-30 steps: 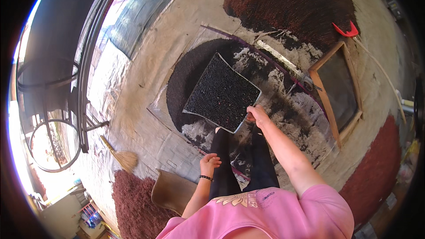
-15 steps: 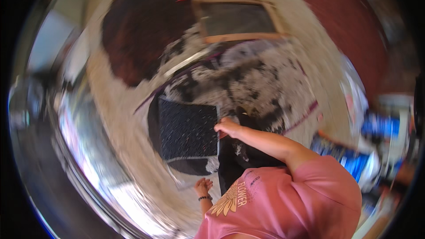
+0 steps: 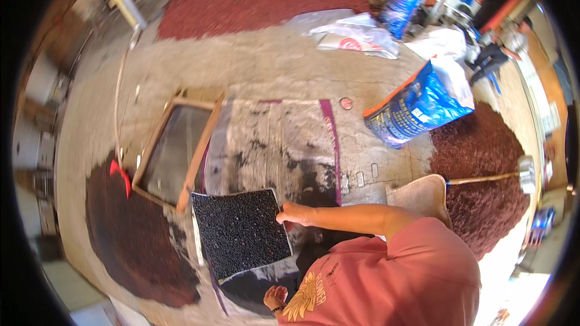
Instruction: The person scoops processed material from a large pile into a square metal container and then pours the contents into a blue bag, while another person assists by holding and closing bags nearby.
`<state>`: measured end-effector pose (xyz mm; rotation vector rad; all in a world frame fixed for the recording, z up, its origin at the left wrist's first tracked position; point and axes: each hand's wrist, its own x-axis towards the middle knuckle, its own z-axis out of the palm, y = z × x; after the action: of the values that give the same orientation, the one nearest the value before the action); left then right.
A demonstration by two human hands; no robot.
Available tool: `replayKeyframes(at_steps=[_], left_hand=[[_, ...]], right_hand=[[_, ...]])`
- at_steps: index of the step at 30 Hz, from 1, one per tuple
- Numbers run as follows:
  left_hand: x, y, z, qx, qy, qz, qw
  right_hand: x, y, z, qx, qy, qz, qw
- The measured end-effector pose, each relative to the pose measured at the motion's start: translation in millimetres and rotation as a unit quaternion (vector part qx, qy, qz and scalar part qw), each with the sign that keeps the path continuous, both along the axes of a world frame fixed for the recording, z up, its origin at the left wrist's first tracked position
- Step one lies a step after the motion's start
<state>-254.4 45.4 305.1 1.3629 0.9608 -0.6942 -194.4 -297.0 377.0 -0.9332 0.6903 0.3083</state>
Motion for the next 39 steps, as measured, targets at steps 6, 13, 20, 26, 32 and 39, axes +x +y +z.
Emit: replayKeyframes(at_steps=[6,13,20,26,32,39], left_hand=[[110.5,-77.4,-40.8,-0.175,0.000,-0.154,0.972],[207.2,-256.4,1.3,-0.014,-0.111,-0.398,0.911],[318.0,-398.9,-16.1,-0.020,-0.053,-0.377,0.925],[395.5,-552.8,-10.2,0.028,0.029,-0.443,0.896],[435.0,-724.9,-7.5,0.002,-0.053,-0.589,0.806],[391.6,-904.6,11.4,-0.044,-0.061,-0.646,0.759]], right_hand=[[12.9,-130.7,54.5,-0.023,-0.003,-0.093,0.995],[12.7,-260.7,38.0,-0.025,0.010,-0.241,0.970],[7.9,-375.7,53.1,-0.011,0.040,-0.344,0.938],[8.0,-472.8,80.3,-0.017,0.045,-0.456,0.889],[-19.6,-568.0,56.6,0.003,0.006,-0.543,0.840],[-68.5,-700.4,57.4,0.003,-0.005,-0.588,0.809]])
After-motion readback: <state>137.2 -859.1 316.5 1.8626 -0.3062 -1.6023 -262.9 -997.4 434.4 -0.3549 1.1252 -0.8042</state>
